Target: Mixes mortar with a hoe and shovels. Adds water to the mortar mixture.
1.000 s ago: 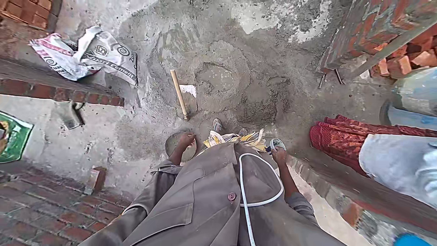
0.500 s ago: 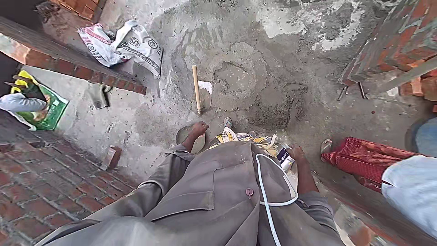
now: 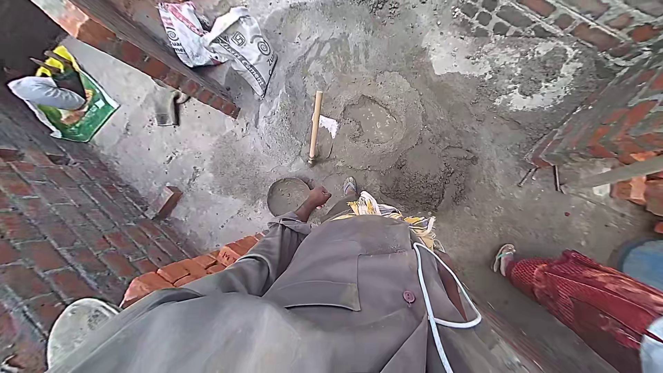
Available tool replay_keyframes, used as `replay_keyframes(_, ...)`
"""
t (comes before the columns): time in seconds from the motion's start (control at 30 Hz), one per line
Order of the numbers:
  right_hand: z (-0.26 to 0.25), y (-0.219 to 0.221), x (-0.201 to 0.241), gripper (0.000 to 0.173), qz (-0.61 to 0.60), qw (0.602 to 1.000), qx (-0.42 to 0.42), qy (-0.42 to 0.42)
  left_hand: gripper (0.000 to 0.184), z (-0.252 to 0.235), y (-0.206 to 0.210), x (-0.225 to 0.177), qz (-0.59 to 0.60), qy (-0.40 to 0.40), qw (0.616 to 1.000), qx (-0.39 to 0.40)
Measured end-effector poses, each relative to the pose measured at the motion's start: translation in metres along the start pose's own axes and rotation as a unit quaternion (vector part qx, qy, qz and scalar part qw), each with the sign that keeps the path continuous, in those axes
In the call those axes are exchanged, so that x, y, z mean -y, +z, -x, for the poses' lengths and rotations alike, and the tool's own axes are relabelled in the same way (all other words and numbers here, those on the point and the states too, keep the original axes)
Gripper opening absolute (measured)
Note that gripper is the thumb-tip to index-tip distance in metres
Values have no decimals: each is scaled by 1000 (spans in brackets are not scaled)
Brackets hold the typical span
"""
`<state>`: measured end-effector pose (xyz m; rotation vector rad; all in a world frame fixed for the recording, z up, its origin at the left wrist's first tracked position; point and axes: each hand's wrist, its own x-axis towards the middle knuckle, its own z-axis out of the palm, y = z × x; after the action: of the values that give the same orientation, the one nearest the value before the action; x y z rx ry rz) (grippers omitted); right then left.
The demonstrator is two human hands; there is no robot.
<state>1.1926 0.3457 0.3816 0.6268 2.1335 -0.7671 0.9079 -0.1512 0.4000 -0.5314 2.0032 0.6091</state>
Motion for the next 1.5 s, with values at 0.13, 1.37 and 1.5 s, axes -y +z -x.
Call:
replay_keyframes(0.13, 47, -19, 45, 26, -180, 967, 22, 177, 43, -2, 5, -8, -6, -3, 1000, 9)
replay_keyframes(1.37, -40, 11, -12, 23, -144, 985, -59, 73, 43, 5, 1, -28, -1, 4, 1000, 3)
replay_keyframes(1.5, -20, -15, 25, 22, -137, 981, -112, 80, 42, 5, -1, -36, 10, 17, 1000, -4)
